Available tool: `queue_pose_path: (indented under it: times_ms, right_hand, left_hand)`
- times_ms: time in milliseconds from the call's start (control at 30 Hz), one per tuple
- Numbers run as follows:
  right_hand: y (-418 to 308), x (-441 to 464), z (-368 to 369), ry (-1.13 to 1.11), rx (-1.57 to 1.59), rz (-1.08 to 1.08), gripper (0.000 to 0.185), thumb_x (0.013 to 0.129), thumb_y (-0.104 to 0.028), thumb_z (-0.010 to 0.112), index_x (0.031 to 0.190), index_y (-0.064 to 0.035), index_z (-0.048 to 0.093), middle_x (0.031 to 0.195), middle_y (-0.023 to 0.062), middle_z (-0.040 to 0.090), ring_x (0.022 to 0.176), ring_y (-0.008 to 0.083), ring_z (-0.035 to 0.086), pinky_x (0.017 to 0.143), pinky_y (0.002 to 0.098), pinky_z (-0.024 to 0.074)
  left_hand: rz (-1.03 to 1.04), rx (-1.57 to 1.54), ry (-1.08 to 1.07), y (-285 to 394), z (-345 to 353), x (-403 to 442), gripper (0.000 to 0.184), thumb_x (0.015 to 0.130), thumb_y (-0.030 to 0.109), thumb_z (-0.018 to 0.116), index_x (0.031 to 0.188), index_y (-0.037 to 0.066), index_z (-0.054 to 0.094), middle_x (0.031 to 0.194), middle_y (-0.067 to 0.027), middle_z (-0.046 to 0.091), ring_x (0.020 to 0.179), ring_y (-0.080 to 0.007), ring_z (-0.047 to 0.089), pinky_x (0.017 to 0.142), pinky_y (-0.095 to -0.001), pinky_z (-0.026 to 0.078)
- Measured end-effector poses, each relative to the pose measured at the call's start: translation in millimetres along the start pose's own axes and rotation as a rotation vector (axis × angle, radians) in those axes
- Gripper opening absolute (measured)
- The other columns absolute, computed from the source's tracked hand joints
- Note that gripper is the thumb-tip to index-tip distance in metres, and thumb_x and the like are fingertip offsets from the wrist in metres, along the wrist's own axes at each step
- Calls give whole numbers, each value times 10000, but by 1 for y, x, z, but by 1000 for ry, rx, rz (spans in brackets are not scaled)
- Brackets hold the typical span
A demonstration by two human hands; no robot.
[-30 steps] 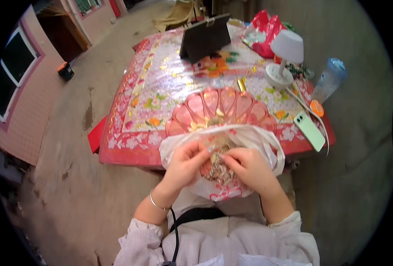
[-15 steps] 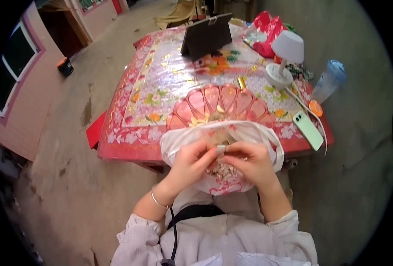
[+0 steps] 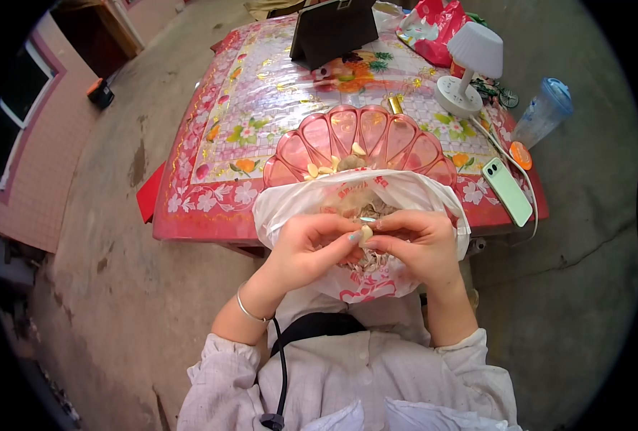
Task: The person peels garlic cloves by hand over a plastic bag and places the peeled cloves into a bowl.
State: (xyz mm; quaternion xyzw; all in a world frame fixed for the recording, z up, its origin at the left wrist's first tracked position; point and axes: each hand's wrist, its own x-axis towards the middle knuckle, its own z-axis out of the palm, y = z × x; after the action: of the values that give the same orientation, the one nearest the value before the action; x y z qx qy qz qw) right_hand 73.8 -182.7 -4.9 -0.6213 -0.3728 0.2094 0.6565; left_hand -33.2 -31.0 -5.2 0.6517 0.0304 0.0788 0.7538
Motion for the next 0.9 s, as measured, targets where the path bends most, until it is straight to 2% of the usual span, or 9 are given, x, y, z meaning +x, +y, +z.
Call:
queue_pose_path:
  times_ms: [200,267,500,600,667,767,900]
  right_hand:
    - [-1,0,-1,-11,-38,-22,147,695,-2,691,816,54,629,753,83,639,667,104,614,579,210,502]
    - [-1,0,-1,16,56,65,146,696,1,689,819,52,629,752,81,638,667,103,613,582,210,501]
    - [-8,2,-1,-3,128,100,159,708,22,669,862,42,636,781,76,638,676,102,609,593,212,496]
    - [-2,2,-1,10,50,-12,178,703,26,668,878,40,636,789,78,638,692,108,608,593,217,494]
    - [-3,3,-2,-48,-63,-71,188,691,19,677,873,39,635,778,84,636,699,115,607,594,225,494]
    - [-7,3,-3,-95,-224,-147,191,683,14,683,865,42,635,774,92,635,695,119,607,586,228,494]
    - [-4,2,-2,-76,-216,-143,192,681,8,692,861,40,634,779,96,636,682,116,610,576,226,496]
  left_hand:
    - [-5,91,-10,2,-1,1,175,864,89,516,943,-48,591,769,-69,629,679,-98,610,609,-214,506]
    - [9,118,-57,2,-1,1,183,869,87,504,962,-48,586,769,-66,632,682,-92,609,615,-211,502]
    - [50,84,-72,1,-1,2,196,869,92,504,987,-49,573,776,-66,632,681,-96,606,612,-215,499]
    - [119,67,-38,0,0,2,169,850,88,535,936,-48,589,744,-61,629,656,-94,601,585,-213,490]
    - [76,199,-31,0,-1,3,133,825,78,571,873,-41,605,698,-51,620,625,-86,591,551,-209,474]
    - [10,188,-7,4,0,3,114,813,78,589,824,-32,615,663,-45,613,595,-78,579,526,-204,457]
    - [66,244,-20,0,-1,5,109,830,69,563,838,-31,605,657,-37,605,587,-74,571,523,-202,454]
